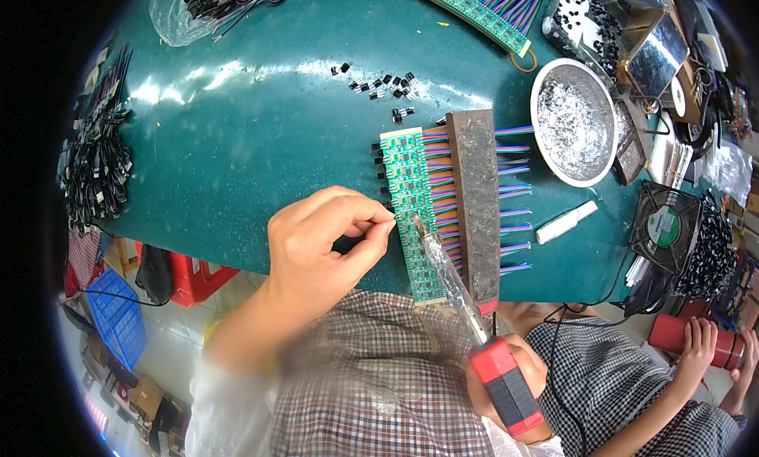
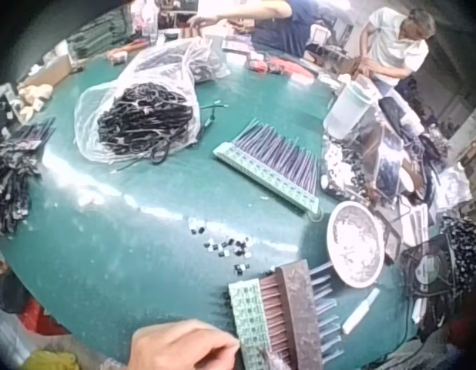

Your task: The person solders cable wires onto circuit boards using a soldering iron, then positions electronic components onto the boards and solders them in place.

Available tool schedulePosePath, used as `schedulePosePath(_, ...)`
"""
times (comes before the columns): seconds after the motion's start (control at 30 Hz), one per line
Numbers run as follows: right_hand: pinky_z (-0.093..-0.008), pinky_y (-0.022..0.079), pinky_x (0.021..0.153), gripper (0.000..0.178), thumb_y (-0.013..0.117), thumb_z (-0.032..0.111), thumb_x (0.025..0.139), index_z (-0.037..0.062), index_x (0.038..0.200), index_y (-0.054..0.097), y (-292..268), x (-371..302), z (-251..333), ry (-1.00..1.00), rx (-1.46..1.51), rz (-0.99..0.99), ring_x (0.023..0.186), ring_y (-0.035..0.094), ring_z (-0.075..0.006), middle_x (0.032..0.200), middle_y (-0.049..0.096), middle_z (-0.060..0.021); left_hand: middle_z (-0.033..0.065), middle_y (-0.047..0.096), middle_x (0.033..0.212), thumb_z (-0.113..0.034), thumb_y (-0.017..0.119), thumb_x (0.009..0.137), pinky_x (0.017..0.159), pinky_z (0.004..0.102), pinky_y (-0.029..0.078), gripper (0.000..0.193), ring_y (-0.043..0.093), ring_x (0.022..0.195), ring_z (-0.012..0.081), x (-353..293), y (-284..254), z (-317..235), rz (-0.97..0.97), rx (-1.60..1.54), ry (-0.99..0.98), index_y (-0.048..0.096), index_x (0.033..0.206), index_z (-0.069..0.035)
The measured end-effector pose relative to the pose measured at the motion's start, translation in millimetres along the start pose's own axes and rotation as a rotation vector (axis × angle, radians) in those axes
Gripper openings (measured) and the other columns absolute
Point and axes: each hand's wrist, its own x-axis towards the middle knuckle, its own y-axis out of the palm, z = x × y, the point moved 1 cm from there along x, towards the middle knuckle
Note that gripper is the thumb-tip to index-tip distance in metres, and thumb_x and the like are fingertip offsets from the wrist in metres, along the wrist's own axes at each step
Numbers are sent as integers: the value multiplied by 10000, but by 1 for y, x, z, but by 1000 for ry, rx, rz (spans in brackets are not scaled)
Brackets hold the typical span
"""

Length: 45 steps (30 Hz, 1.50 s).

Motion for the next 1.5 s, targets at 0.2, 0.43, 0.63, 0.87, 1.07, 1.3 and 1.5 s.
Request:
schedulePosePath(0.2, -372, 526, 759, 357, 644, 144, 992, 8, 1321, 673, -1, -10, -13, -21, -39, 39, 810, 642, -206, 1139, 741, -145, 99, 757, 868, 31, 821, 823, 615, 271, 597, 120, 733, 707, 159, 8, -12, -7, 62, -13, -56, 765, 920, -13)
schedulePosePath(0.43, -328, 503, 741, 191, 627, 117, 983, 12, 1142, 621, 0, -21, -27, -47, -27, 43, 802, 608, -165, 1124, 705, -103, 60, 712, 855, -38, 799, 867, 604, 300, 529, 84, 682, 676, 178, 64, -34, 19, -210, 426, 183, 796, 945, -67)
schedulePosePath(0.63, -319, 500, 741, 221, 658, 105, 962, 4, 1150, 601, 3, -32, -40, 3, 34, 47, 810, 594, -154, 1164, 677, -114, 34, 649, 821, -91, 816, 791, 647, 375, 555, 95, 681, 759, 243, 89, -23, 35, -236, 615, 312, 747, 856, -97)
schedulePosePath(0.87, -307, 518, 759, 255, 655, 133, 978, -2, 1187, 599, 3, -31, -40, -9, 41, -1, 817, 603, -142, 1223, 665, -123, 38, 685, 836, -43, 785, 825, 601, 354, 539, 103, 694, 686, 227, 71, -30, 22, -265, 384, 146, 708, 874, -93)
schedulePosePath(1.07, -357, 543, 677, 242, 752, 58, 779, 19, 1002, 664, -7, -8, -21, -105, -33, -21, 744, 646, -254, 984, 668, -132, 109, 767, 911, 67, 794, 844, 650, 275, 587, 114, 737, 756, 169, 23, -34, -5, -2, 84, 104, 759, 933, 5)
schedulePosePath(1.3, -372, 555, 625, 280, 797, -7, 660, 32, 908, 674, -2, 1, -9, -199, -18, -87, 685, 661, -311, 844, 651, -125, 74, 739, 841, -38, 828, 809, 588, 338, 551, 117, 709, 663, 232, -8, -3, -6, -9, -52, 28, 742, 881, -71)
schedulePosePath(1.5, -361, 550, 617, 310, 807, -9, 658, 11, 933, 665, -1, -4, -9, -66, 52, -19, 664, 661, -301, 819, 658, -128, 71, 734, 835, -8, 801, 801, 587, 337, 554, 124, 703, 649, 234, -10, 4, -4, -34, -31, 30, 732, 884, -69)
